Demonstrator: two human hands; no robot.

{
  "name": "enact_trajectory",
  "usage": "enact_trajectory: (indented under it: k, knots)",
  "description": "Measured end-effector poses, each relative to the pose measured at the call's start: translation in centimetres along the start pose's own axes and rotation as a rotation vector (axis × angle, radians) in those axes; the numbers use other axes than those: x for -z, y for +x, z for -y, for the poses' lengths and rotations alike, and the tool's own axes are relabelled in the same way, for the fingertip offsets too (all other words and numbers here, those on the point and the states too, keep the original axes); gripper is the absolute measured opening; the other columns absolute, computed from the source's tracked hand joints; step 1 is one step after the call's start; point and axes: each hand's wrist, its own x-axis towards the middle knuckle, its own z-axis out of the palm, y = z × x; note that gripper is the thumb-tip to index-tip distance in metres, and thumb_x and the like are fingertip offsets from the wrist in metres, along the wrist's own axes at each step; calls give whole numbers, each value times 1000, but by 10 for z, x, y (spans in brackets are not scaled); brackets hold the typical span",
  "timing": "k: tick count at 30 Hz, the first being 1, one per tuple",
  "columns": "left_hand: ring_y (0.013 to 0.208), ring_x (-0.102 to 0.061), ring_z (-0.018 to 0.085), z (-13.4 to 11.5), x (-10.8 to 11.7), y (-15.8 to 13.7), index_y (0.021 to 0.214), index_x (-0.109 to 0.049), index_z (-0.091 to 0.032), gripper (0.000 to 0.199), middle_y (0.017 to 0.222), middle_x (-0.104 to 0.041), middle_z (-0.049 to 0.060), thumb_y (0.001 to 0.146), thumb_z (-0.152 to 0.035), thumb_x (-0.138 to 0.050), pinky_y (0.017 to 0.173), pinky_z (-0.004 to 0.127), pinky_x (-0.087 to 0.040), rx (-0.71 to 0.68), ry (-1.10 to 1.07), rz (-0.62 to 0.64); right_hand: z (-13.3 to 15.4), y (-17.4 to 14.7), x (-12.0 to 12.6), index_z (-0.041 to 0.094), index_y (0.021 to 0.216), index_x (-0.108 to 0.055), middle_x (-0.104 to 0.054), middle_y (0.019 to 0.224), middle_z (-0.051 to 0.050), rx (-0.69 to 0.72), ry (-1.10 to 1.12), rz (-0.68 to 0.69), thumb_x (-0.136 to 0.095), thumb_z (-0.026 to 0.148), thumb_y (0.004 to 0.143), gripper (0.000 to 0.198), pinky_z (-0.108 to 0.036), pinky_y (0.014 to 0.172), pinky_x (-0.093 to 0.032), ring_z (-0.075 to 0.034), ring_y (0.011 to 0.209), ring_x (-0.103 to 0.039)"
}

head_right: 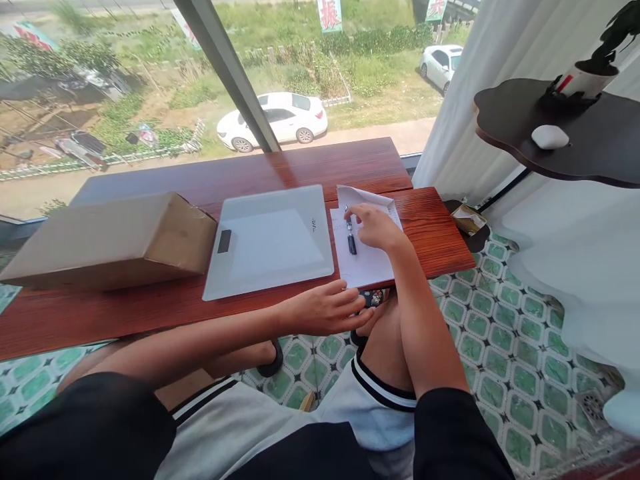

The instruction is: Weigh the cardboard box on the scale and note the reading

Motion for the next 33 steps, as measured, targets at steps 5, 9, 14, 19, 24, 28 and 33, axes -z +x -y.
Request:
enact_trajectory:
  k: [5, 9, 14, 19, 24, 28, 33]
  knots:
    - [101, -59, 17, 10, -28, 31, 117, -64, -20, 25, 112, -69, 6, 96, -15, -51, 79, 33, -41, -91, 75, -83, 11, 8, -7, 21, 110, -64, -65, 98, -7, -51, -157, 61, -45, 3, 77, 42, -34, 82, -38, -23, 96, -57]
    - [90, -59, 16, 13, -38, 42, 103, -64, -20, 16, 101, -68, 6, 96, -13, -51, 65, 30, -36, -127, 40, -68, 21, 14, -10, 23, 110, -61, -69, 101, -7, -104, -308, 140, -42, 5, 81, 39, -36, 75, -31, -25, 95, -59]
    - [96, -60, 18, 8, -41, 39, 102, -65, -19, 18, 105, -68, 6, 96, -13, -48, 67, 31, -40, -70, 104, -57, 23, 14, -12, 23, 103, -63, -69, 99, -7, -81, -354, 122, -43, 6, 83, 33, -38, 76, -29, -26, 96, -59]
    - [105, -61, 21, 3, -51, 39, 112, -65, -21, 25, 119, -66, 5, 98, -17, -45, 87, 38, -48, 10, 153, -61, 10, 8, -10, 23, 100, -63, -69, 104, -4, -20, -255, -37, -40, 9, 91, 28, -38, 86, -31, -24, 101, -56]
    - [106, -61, 22, 2, -60, 40, 117, -62, -23, 25, 128, -61, 7, 99, -21, -45, 86, 39, -49, 69, 108, -35, -5, 5, -7, 23, 99, -59, -64, 101, -4, 15, -227, -227, -57, 19, 93, 8, -35, 86, -35, -23, 99, -56]
    - [108, -62, 24, -3, -65, 37, 122, -60, -23, 29, 133, -57, 7, 99, -21, -43, 86, 41, -50, 133, 149, -90, -8, 6, -8, 21, 85, -52, -57, 86, -3, 40, -16, -441, -55, 47, 98, 29, -31, 71, -37, -17, 77, -52]
    - [108, -62, 24, -9, -67, 37, 125, -60, -20, 31, 133, -59, 9, 99, -21, -43, 89, 43, -50, 179, 145, -102, -8, 7, -15, 21, 104, -59, -57, 71, 2, -67, 400, -422, -39, 40, 101, 28, -27, 62, -40, -12, 60, -51]
